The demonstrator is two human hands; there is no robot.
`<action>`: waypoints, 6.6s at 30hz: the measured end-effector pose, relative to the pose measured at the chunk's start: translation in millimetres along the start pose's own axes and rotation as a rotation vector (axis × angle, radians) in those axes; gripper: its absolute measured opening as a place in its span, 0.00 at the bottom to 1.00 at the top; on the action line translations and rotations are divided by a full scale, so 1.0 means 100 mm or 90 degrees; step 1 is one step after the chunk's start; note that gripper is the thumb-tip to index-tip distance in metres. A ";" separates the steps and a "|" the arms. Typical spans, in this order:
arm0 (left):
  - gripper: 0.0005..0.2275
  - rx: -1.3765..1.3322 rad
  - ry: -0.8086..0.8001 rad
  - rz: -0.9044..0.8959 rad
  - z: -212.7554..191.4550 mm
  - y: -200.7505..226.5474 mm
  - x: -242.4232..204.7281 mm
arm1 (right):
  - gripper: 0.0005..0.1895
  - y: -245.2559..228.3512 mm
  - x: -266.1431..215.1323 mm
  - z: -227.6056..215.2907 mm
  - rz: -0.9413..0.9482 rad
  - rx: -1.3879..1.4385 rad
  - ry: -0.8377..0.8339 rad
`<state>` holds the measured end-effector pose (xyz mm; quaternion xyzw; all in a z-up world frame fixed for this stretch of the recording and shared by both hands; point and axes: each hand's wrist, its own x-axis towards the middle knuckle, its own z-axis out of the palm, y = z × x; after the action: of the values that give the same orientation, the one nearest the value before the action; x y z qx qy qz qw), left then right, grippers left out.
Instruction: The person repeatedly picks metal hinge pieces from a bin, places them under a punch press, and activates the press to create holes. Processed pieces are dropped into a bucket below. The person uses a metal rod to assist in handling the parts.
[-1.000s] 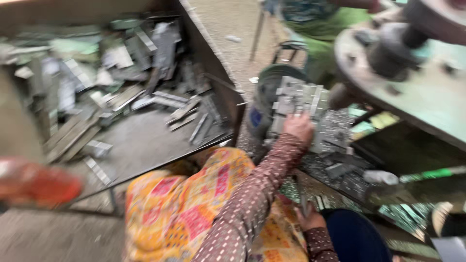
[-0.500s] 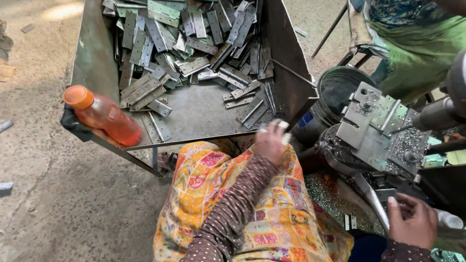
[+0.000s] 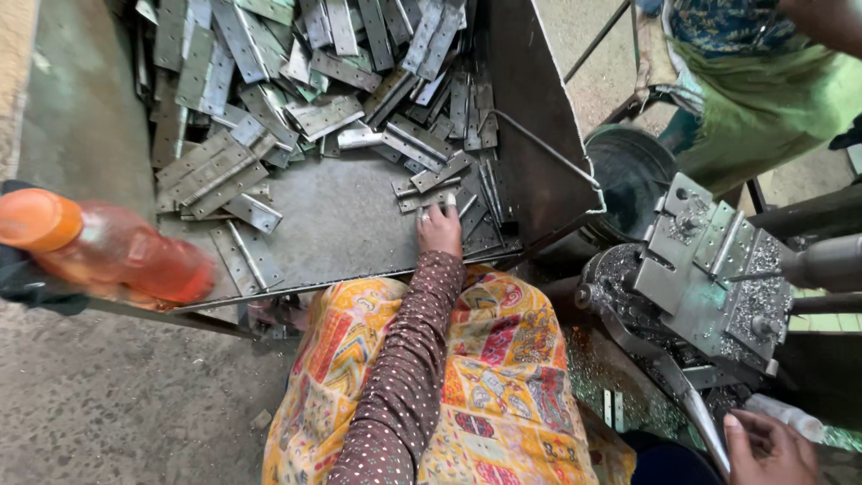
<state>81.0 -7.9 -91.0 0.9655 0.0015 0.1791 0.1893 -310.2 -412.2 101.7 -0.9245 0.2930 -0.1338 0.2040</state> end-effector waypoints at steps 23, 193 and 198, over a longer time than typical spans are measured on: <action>0.20 -0.293 0.027 -0.163 -1.03 -0.04 -0.04 | 0.12 -1.12 -0.29 -0.18 0.041 -0.085 0.053; 0.16 -0.115 -0.098 0.539 -1.69 3.02 -1.37 | 0.18 -1.01 -0.40 -0.07 -0.007 0.120 0.161; 0.14 -0.142 -0.104 0.520 -1.75 3.02 -1.28 | 0.23 -0.78 -0.43 0.14 0.012 0.042 0.022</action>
<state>-118.9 -233.1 126.2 0.8715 -0.4151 0.1616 0.2053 -301.1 -324.1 119.2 -0.9121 0.3004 -0.1571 0.2304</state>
